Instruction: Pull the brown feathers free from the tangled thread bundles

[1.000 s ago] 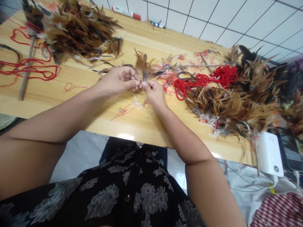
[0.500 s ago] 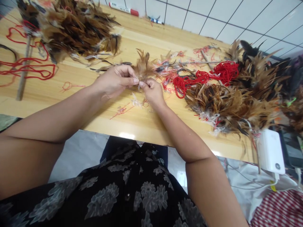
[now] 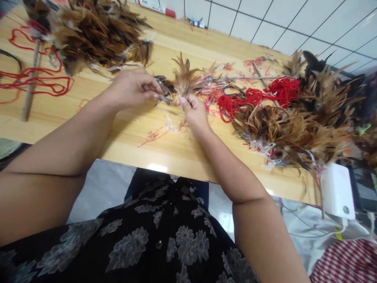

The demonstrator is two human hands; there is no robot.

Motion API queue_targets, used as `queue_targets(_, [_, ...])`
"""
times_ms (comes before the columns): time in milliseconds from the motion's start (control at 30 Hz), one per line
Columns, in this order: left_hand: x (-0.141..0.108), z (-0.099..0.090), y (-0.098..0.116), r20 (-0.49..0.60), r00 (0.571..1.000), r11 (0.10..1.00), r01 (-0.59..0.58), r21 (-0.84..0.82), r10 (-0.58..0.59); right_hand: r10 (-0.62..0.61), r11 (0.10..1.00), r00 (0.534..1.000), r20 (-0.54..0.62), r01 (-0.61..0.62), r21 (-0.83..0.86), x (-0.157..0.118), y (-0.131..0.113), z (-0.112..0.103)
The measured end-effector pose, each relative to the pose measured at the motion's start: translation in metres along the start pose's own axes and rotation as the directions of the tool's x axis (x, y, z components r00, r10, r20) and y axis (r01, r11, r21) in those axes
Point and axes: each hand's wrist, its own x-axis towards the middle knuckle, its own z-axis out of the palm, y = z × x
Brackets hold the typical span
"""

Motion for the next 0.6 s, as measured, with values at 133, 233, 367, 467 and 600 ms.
queue_targets(133, [0.002,0.006,-0.003,0.073,0.996,0.997,-0.058,0.053,0.054,0.0,1.0,1.0,0.013,-0.001,0.028,-0.002,-0.003,0.0])
queue_targets(233, [0.004,0.014,-0.005,0.095,0.994,0.993,-0.056,0.101,0.047,-0.008,0.999,1.0,0.014,0.008,0.043,-0.003,-0.006,0.001])
queue_targets(367, [0.003,0.016,0.0,0.119,0.991,0.987,-0.075,0.139,0.059,-0.005,0.999,1.0,0.002,0.005,0.041,-0.003,-0.009,0.001])
queue_targets(467, [0.002,0.008,0.001,0.086,0.996,1.0,-0.005,0.013,0.004,-0.005,0.999,1.0,0.002,0.005,0.04,-0.003,-0.01,0.001])
queue_targets(600, [0.001,0.003,0.004,-0.01,0.998,0.95,0.063,-0.306,-0.07,0.0,1.0,1.0,-0.003,0.0,0.02,-0.003,-0.008,0.001])
